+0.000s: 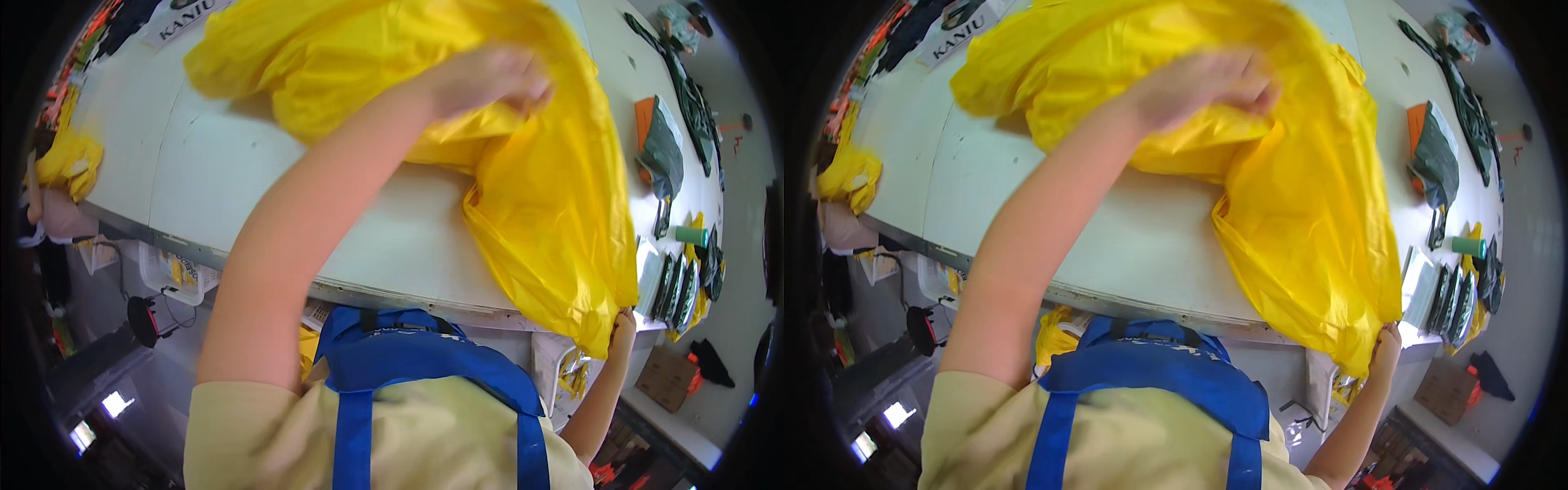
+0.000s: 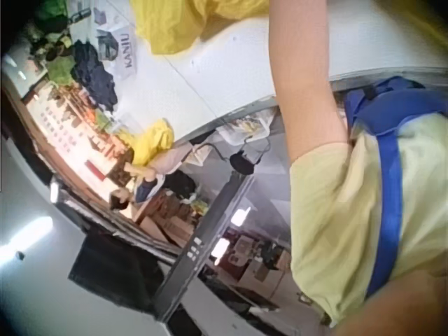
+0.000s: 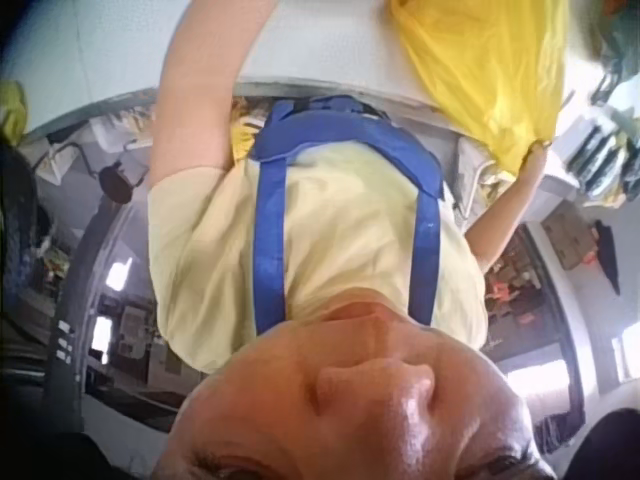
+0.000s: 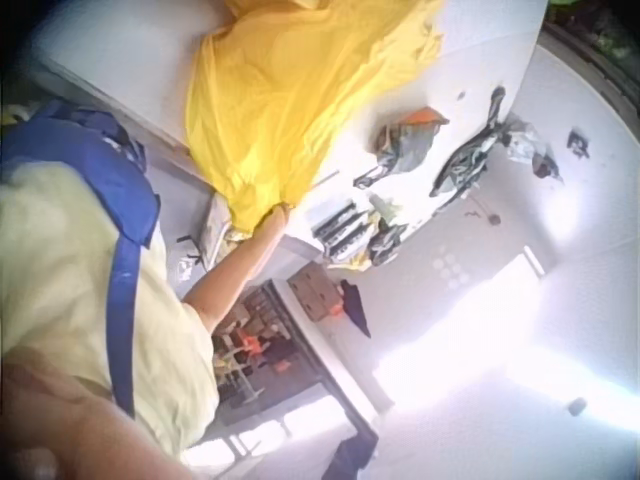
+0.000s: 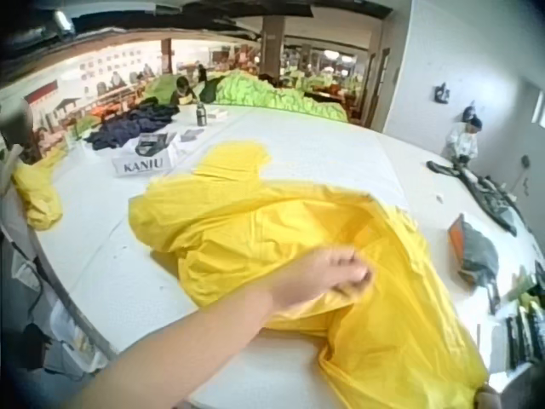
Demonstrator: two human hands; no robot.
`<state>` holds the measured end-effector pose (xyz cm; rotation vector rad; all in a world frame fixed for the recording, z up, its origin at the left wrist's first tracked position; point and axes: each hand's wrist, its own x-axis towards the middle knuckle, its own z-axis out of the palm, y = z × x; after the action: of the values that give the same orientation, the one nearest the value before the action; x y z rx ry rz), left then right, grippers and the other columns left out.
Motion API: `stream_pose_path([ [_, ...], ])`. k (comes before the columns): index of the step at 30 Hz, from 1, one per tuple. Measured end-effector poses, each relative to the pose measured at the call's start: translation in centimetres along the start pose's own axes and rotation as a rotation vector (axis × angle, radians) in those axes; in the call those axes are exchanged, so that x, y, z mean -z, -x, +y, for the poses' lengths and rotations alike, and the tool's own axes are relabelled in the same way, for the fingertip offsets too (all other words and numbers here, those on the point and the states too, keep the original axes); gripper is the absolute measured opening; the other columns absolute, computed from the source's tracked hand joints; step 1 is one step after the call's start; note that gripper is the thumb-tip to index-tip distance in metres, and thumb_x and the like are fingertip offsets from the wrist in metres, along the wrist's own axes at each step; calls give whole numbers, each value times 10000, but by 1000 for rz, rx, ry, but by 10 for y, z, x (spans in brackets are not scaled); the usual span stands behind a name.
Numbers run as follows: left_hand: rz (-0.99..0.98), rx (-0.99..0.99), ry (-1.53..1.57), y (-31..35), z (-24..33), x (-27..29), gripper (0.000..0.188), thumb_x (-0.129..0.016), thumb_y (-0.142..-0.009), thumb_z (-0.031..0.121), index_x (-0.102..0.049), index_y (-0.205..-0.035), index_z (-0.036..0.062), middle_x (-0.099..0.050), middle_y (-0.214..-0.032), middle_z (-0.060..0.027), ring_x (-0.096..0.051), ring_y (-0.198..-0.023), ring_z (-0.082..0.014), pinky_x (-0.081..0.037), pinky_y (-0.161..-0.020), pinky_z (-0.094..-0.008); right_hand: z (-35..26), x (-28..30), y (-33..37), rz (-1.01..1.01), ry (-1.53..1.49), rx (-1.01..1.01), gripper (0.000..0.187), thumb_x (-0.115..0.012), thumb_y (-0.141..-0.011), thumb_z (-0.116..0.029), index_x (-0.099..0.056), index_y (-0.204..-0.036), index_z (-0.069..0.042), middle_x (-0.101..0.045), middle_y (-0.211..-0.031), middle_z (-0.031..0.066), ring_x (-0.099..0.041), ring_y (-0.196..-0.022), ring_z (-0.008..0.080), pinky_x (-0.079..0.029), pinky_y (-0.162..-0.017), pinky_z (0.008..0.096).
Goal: The person cuts open yellow poly mailers on a white workbench using a small blade. They unfold the mailers, slice along seams, and place the opened pieces into a white basket.
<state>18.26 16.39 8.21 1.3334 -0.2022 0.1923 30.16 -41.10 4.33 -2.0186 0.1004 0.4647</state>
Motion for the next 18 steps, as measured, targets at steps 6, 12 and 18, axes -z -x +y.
stream_pose_path([
  [6,508,1084,120,211,-113,-3,446,-563,-924,376,-513,-1232,58,-566,-1144,-80,-539,-1046,-185,-513,-831,-388,-86,-109,51,413,547,513,283,-458,-787,73,-630,-993,-18,-620,-867,2,-531,-703,86,-420,-642,215],
  [12,1299,234,739,248,-93,9,463,-536,-930,242,-378,-1332,77,-504,-1254,-37,-497,-1138,-252,-416,-951,-493,-96,-294,80,-453,514,958,394,-636,-719,11,-621,-1095,-104,-610,-1115,126,-644,-880,285,-537,-677,338],
  [18,1187,-49,418,269,-37,37,552,-515,-859,69,-336,-1377,127,-454,-1364,-58,-470,-1218,-267,-399,-999,-444,-121,-367,54,-215,435,862,483,-666,-738,-89,-551,-1205,-126,-599,-1158,144,-643,-845,316,-531,-697,393],
])
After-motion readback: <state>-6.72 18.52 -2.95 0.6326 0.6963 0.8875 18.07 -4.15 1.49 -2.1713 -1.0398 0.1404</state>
